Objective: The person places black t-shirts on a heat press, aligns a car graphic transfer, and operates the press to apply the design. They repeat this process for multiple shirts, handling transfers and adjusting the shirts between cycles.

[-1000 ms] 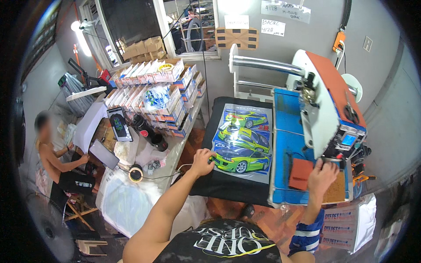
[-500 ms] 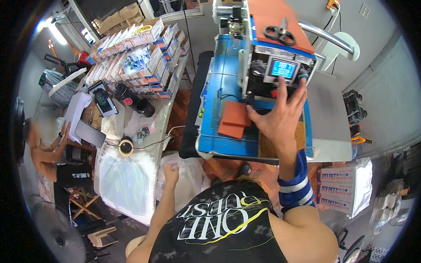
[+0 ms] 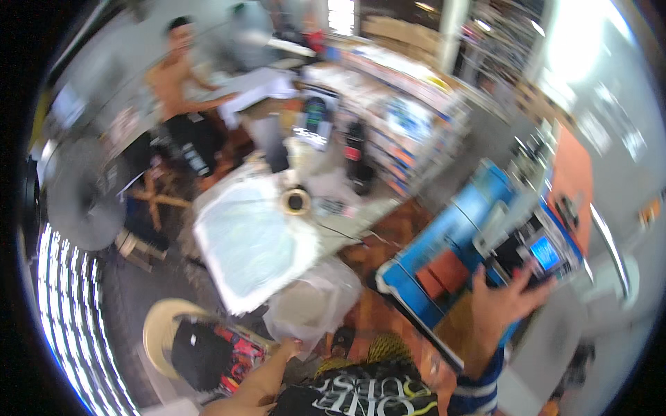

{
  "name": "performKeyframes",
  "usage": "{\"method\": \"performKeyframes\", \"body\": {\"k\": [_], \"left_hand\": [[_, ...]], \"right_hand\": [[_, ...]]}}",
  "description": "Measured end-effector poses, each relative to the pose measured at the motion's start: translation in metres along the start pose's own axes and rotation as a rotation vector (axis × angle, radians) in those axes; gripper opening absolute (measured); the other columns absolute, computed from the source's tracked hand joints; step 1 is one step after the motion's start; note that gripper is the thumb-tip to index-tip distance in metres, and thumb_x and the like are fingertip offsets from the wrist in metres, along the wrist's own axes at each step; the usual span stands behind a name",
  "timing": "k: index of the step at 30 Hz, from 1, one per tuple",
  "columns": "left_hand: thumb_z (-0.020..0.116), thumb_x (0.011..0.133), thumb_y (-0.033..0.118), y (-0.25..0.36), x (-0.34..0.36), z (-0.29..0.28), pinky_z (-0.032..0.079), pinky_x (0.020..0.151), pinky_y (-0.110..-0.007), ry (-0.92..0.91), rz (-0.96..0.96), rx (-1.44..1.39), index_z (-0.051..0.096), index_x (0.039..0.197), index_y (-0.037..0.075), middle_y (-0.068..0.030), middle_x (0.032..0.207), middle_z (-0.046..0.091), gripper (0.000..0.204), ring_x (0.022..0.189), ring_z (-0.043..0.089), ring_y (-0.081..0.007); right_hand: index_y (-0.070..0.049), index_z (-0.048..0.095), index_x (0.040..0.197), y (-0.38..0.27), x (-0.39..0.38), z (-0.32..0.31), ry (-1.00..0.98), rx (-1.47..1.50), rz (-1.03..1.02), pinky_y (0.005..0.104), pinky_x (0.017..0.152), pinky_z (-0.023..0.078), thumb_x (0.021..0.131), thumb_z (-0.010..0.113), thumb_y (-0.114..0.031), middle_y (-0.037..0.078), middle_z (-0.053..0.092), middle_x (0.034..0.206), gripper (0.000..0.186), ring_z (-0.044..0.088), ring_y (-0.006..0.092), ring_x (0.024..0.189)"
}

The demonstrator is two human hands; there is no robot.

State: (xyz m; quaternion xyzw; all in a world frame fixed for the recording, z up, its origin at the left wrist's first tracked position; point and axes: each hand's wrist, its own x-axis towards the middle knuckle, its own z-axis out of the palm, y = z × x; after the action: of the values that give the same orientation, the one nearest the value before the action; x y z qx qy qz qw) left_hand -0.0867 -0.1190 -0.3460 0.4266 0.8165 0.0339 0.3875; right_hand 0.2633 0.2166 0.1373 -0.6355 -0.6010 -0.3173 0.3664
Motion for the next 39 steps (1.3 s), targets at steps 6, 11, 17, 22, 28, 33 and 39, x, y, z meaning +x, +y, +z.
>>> {"method": "performKeyframes", "body": {"k": [6, 11, 17, 22, 28, 33, 39], "left_hand": [[0.068, 0.083, 0.022, -0.045, -0.075, 0.069, 0.056, 0.062, -0.049, 0.016, 0.204, 0.41, 0.073, 0.102, 0.008, -0.011, 0.084, 0.072, 0.025, 0.077, 0.07, -0.0272], [0.063, 0.086, 0.02, -0.051, -0.164, 0.152, 0.055, 0.065, -0.046, -0.282, -0.08, 0.173, 0.074, 0.096, 0.008, -0.0121, 0.088, 0.072, 0.018, 0.079, 0.07, -0.0269], [0.06, 0.088, 0.018, -0.002, -0.218, 0.224, 0.054, 0.069, -0.047, -0.36, -0.052, -0.004, 0.074, 0.091, 0.006, -0.0163, 0.093, 0.072, 0.019, 0.081, 0.069, -0.0308], [0.058, 0.09, 0.024, 0.037, -0.25, 0.248, 0.054, 0.082, -0.052, -0.228, 0.127, 0.237, 0.074, 0.099, 0.005, -0.0267, 0.1, 0.071, 0.027, 0.096, 0.069, -0.0439], [0.058, 0.09, 0.025, -0.003, -0.353, 0.311, 0.054, 0.079, -0.052, -0.089, -0.265, -0.269, 0.074, 0.093, 0.007, -0.0234, 0.095, 0.072, 0.025, 0.093, 0.07, -0.0412], [0.061, 0.09, 0.027, -0.013, -0.44, 0.391, 0.056, 0.076, -0.045, 0.001, -0.302, 0.035, 0.075, 0.095, 0.01, -0.0178, 0.093, 0.074, 0.023, 0.087, 0.072, -0.0332], [0.064, 0.088, 0.027, 0.014, -0.524, 0.447, 0.056, 0.079, -0.044, 0.126, -0.457, -0.365, 0.074, 0.097, 0.01, -0.0153, 0.097, 0.074, 0.023, 0.091, 0.072, -0.0332]], "right_hand": [[-0.024, 0.041, 0.155, 0.001, -0.006, 0.014, -0.03, -0.111, 0.079, 0.0704, 0.103, 0.039, 0.071, 0.083, -0.052, 0.035, 0.021, 0.158, 0.098, 0.028, 0.0642, 0.138], [-0.021, 0.044, 0.153, 0.019, -0.013, 0.007, -0.002, 0.11, -0.062, 0.0766, 0.11, 0.021, 0.077, 0.073, -0.068, 0.037, 0.011, 0.161, 0.094, 0.014, 0.069, 0.14], [-0.007, 0.051, 0.141, 0.069, -0.017, -0.032, -0.108, 0.547, -0.376, 0.0668, 0.114, 0.023, 0.083, 0.074, -0.035, 0.027, 0.034, 0.154, 0.068, 0.029, 0.0567, 0.14], [-0.002, 0.057, 0.125, 0.058, 0.014, -0.043, -0.654, 0.473, -0.432, 0.0541, 0.103, 0.045, 0.085, 0.069, -0.027, 0.026, 0.063, 0.125, 0.049, 0.06, 0.0443, 0.119], [-0.001, 0.062, 0.124, 0.032, 0.028, -0.008, -0.843, 0.222, -0.396, 0.0527, 0.101, 0.05, 0.088, 0.058, -0.039, 0.028, 0.065, 0.125, 0.052, 0.063, 0.0442, 0.118], [-0.005, 0.071, 0.119, 0.036, 0.024, -0.001, -0.712, 0.197, -0.413, 0.048, 0.098, 0.052, 0.086, 0.057, -0.035, 0.023, 0.068, 0.123, 0.047, 0.065, 0.0413, 0.116], [-0.004, 0.071, 0.118, 0.028, 0.032, 0.016, -0.783, 0.179, -0.438, 0.0496, 0.099, 0.051, 0.083, 0.056, -0.029, 0.026, 0.066, 0.126, 0.046, 0.063, 0.0439, 0.118]]}}
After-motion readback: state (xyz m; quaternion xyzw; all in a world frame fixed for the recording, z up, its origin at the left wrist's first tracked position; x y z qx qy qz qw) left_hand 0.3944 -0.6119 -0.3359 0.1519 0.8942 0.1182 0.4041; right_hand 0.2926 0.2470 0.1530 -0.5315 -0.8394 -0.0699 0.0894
